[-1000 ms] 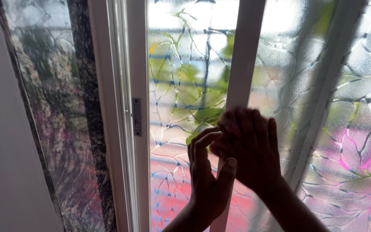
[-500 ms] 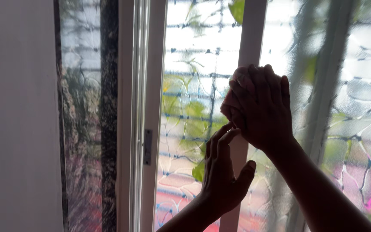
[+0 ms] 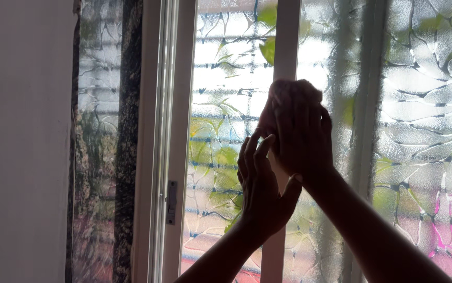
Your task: The person cleans the frames and patterned glass panels of a sliding window using a cloth.
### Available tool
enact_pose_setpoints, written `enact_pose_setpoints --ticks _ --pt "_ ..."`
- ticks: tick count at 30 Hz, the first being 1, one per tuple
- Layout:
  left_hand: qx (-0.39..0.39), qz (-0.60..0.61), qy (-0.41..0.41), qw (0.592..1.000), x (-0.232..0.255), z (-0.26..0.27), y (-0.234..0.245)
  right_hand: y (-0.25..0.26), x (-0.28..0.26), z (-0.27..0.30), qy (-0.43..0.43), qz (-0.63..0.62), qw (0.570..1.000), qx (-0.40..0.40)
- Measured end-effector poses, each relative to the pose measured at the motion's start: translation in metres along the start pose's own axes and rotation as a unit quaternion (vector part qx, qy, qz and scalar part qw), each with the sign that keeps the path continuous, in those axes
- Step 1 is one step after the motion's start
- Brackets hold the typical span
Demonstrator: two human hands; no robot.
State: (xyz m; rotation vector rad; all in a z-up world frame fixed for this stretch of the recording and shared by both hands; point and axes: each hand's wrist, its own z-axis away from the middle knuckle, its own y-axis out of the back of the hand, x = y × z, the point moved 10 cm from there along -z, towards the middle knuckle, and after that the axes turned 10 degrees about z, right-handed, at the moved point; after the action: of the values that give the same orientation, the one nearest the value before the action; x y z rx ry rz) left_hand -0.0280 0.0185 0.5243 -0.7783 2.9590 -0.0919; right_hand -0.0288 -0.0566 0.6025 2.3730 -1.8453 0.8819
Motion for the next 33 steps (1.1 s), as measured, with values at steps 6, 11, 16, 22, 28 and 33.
enact_pose_setpoints --ticks 6,11,16,22,28,33 --pt "-0.002 -0.012 0.008 1.000 -0.017 0.007 0.007 0.036 -0.030 0.026 0.051 -0.066 0.996 -0.025" --pt "-0.020 0.035 0.015 0.999 -0.027 0.005 -0.003 0.035 -0.024 0.015 0.062 -0.100 0.993 -0.028" --pt "-0.043 -0.020 -0.021 0.999 -0.027 -0.007 -0.012 0.006 -0.003 -0.024 0.100 -0.082 0.992 0.003" --pt "-0.126 -0.160 -0.082 0.976 -0.021 -0.042 -0.031 -0.037 0.028 -0.071 0.139 -0.091 0.985 0.048" --pt "-0.114 -0.159 -0.090 0.977 -0.021 -0.094 -0.036 -0.083 0.063 -0.120 0.120 0.000 0.992 0.029" --pt "-0.107 -0.155 -0.077 0.979 -0.032 -0.112 -0.040 -0.113 0.085 -0.158 0.134 0.053 0.989 0.025"
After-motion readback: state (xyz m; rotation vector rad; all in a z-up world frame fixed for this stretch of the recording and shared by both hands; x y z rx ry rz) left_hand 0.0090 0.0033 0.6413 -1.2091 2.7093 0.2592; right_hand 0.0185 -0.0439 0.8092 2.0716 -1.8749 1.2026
